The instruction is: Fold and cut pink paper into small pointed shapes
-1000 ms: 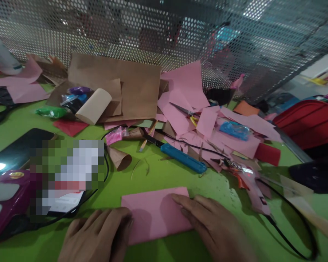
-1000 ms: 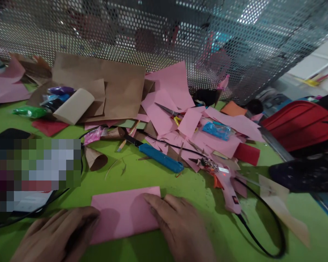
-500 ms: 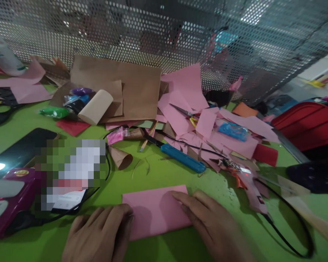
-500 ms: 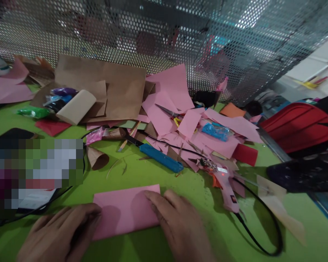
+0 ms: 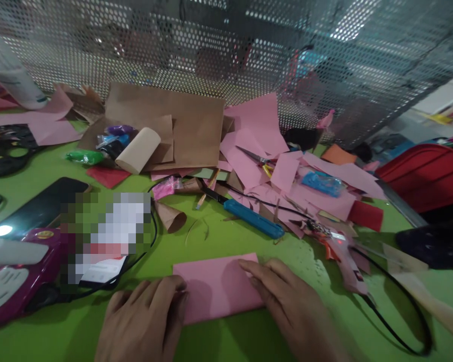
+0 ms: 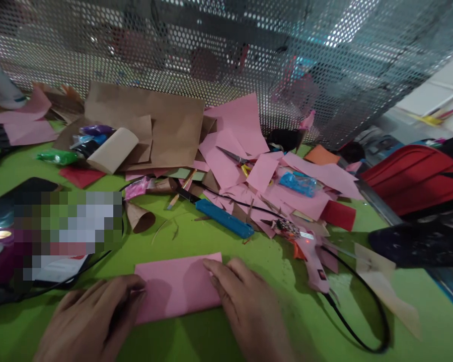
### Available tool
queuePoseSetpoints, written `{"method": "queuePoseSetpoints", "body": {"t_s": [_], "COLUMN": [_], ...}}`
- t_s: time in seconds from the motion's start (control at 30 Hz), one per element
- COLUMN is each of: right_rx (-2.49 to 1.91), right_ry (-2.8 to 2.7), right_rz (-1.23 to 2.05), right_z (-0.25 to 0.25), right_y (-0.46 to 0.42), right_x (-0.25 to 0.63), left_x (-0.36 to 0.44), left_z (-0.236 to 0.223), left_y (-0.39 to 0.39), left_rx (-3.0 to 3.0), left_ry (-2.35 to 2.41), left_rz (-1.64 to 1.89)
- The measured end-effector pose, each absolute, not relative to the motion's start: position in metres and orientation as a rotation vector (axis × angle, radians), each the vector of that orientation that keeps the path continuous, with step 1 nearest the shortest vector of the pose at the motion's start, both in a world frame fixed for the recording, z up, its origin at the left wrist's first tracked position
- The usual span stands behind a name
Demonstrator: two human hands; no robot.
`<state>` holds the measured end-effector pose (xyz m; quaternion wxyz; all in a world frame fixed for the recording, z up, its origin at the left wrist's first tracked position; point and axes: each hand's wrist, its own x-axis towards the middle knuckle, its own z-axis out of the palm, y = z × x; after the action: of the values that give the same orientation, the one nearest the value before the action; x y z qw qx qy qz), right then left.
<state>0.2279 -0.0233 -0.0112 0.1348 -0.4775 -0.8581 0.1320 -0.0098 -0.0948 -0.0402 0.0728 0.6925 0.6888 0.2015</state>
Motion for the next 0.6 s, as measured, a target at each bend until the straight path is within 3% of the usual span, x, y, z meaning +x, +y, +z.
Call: {"method": "queuePoseSetpoints", "body": {"t_s": [0.43, 0.6], "right_rx": [-1.45, -1.485], "right_ry": [-2.522, -2.537], "right_rz": [0.374, 0.284], "right_z": [-0.0138, -0.0175], "right_y": [-0.0219, -0.0216], "right_x": [0.2242, 0.2235], "left_x": [-0.0054, -0.0053], "left_z": [-0.0346, -0.0346], "left_y": [-0.0961, -0.0927], "left_rx": [2.136, 2.487], "left_ry": [2.08, 1.909], "left_rz": [0.606, 0.732]}}
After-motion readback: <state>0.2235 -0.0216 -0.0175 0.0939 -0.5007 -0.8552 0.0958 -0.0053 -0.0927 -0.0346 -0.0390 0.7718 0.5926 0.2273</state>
